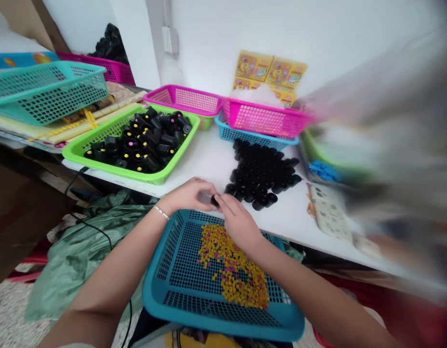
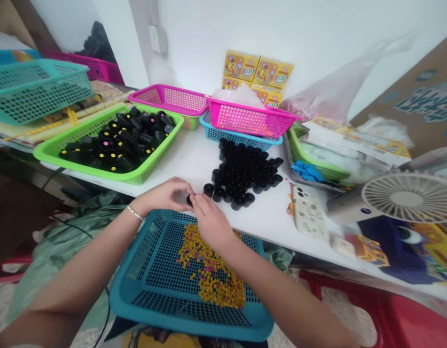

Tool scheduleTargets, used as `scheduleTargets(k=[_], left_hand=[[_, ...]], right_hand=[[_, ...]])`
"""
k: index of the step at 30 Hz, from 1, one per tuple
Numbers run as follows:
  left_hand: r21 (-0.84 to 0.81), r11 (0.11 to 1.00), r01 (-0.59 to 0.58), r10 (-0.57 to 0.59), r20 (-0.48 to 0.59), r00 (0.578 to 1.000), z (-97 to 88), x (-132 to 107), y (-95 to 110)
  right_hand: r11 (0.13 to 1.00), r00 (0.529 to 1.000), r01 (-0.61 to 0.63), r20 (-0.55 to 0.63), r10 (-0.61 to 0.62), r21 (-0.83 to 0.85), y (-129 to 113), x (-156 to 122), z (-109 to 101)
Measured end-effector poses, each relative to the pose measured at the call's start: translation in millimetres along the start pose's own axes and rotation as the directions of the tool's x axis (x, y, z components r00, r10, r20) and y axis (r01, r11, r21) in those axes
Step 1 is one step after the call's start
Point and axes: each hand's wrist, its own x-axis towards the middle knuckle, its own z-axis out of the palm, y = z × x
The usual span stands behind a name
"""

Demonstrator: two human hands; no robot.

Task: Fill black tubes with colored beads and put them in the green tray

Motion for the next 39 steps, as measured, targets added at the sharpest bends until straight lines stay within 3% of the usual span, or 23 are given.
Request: scheduleTargets(k=[3,8,11,14,16,18,20,22,24,27,29,31,33,35,37,38,39], left_hand=[[0.025,1.0,-0.006,0.006,-0.017,1.0,0.3,0,-2],[0.065,0.998,0.001,0.001,-0.032,0.999,5.5,1,3],[0.146,0.986,0.077,-0.069,-0.057,0.996,0.8,-9,25],[0.257,0.951,0.17,-0.127,-0.174,0.976,-27.0,-32,54],[0.328,0.893,0.308,-0.184,-0.358,0.915,-61.6,-51,64],[0.365,0.761,0.536,-0.266,-0.578,0.772,-103.2,-68,60],[0.371,0.614,0.697,-0.344,-0.669,0.659,-141.0,-82,41],[0.362,0.56,0.745,-0.409,-0.661,0.629,-165.9,-93,16],[0.341,0.57,0.748,-0.446,-0.637,0.629,-175.5,-100,-7],[0.281,0.616,0.736,-0.443,-0.648,0.619,-170.2,-108,-27],[0.285,0.621,0.73,-0.422,-0.663,0.618,-160.7,-107,-29],[0.368,0.587,0.721,-0.324,-0.709,0.626,-147.7,-100,-19],[0.473,0.57,0.671,-0.149,-0.744,0.651,-128.3,-85,1],[0.527,0.663,0.531,-0.035,-0.687,0.726,-99.8,-66,27],[0.45,0.845,0.29,-0.043,-0.483,0.874,-62.8,-43,48],[0.35,0.914,0.206,-0.074,-0.355,0.932,-42.8,-31,54],[0.253,0.953,0.169,-0.099,-0.266,0.959,-23.3,-20,56]], right_hand=[[0.992,0.995,-0.095,0.021,0.093,0.083,-2,4,-4],[1.0,0.999,0.028,0.034,-0.027,-0.015,-6,6,-2],[1.0,1.0,-0.017,0.023,0.017,0.026,-9,-1,-13],[0.991,0.995,-0.086,0.056,0.08,0.099,-16,-26,-31],[0.984,0.975,-0.105,0.208,0.074,0.142,-23,-49,-40],[0.977,0.914,-0.157,0.396,0.088,0.146,-29,-71,-44],[0.965,0.83,-0.234,0.541,0.135,0.117,-34,-89,-42],[0.956,0.764,-0.277,0.625,0.159,0.096,-35,-102,-36],[0.953,0.704,-0.291,0.692,0.157,0.08,-33,-111,-26],[0.957,0.635,-0.285,0.758,0.149,0.052,-30,-121,-7],[0.956,0.606,-0.291,0.778,0.164,0.026,-30,-125,1],[0.952,0.563,-0.307,0.807,0.178,0.004,-31,-124,1],[0.94,0.51,-0.34,0.836,0.203,-0.02,-31,-121,-4],[0.924,0.46,-0.38,0.856,0.234,-0.048,-30,-118,-9],[0.902,0.417,-0.422,0.865,0.278,-0.086,-27,-116,-11],[0.896,0.393,-0.431,0.872,0.291,-0.105,-25,-116,-9],[0.895,0.379,-0.429,0.876,0.298,-0.119,-23,-117,-6]])
